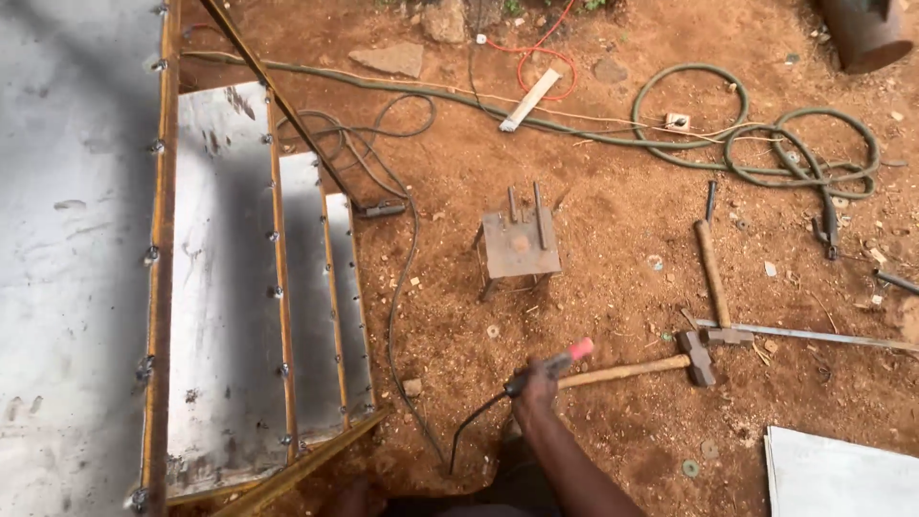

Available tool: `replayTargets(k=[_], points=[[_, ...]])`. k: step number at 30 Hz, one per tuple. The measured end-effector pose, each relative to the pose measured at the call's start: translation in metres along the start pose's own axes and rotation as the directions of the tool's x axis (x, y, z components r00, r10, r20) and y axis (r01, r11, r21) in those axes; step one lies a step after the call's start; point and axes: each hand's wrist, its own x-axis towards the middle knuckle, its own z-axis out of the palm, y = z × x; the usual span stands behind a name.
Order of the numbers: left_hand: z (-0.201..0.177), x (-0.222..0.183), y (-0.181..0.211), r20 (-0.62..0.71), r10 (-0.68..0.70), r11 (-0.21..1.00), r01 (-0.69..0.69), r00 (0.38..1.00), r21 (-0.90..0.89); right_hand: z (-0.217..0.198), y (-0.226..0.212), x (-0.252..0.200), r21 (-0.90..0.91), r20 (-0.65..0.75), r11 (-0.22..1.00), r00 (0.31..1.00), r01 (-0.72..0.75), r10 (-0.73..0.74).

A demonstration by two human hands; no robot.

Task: The person uses pliers to hold metal sheets against a frame and welds them together with a welding rod. After welding the top shelves, the person turns the frame over and continues positioning and welding the remaining shelves.

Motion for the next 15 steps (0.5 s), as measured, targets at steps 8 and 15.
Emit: replayTargets(k=[8, 15], points=[[-0.142, -0.029, 0.281, -0.171, 0.05, 0.901, -0.119, 0.984, -0.417, 0.147, -0.136, 0.021, -0.452, 0.54, 0.859, 0.84, 0.241, 0.048], [-0.183, 0.116, 0.355, -0.416, 0.118, 0.618, -0.394, 0.902, -0.68, 0.217, -0.168, 0.015, -0.431, 0.685, 0.892, 0.693, 0.136, 0.225]])
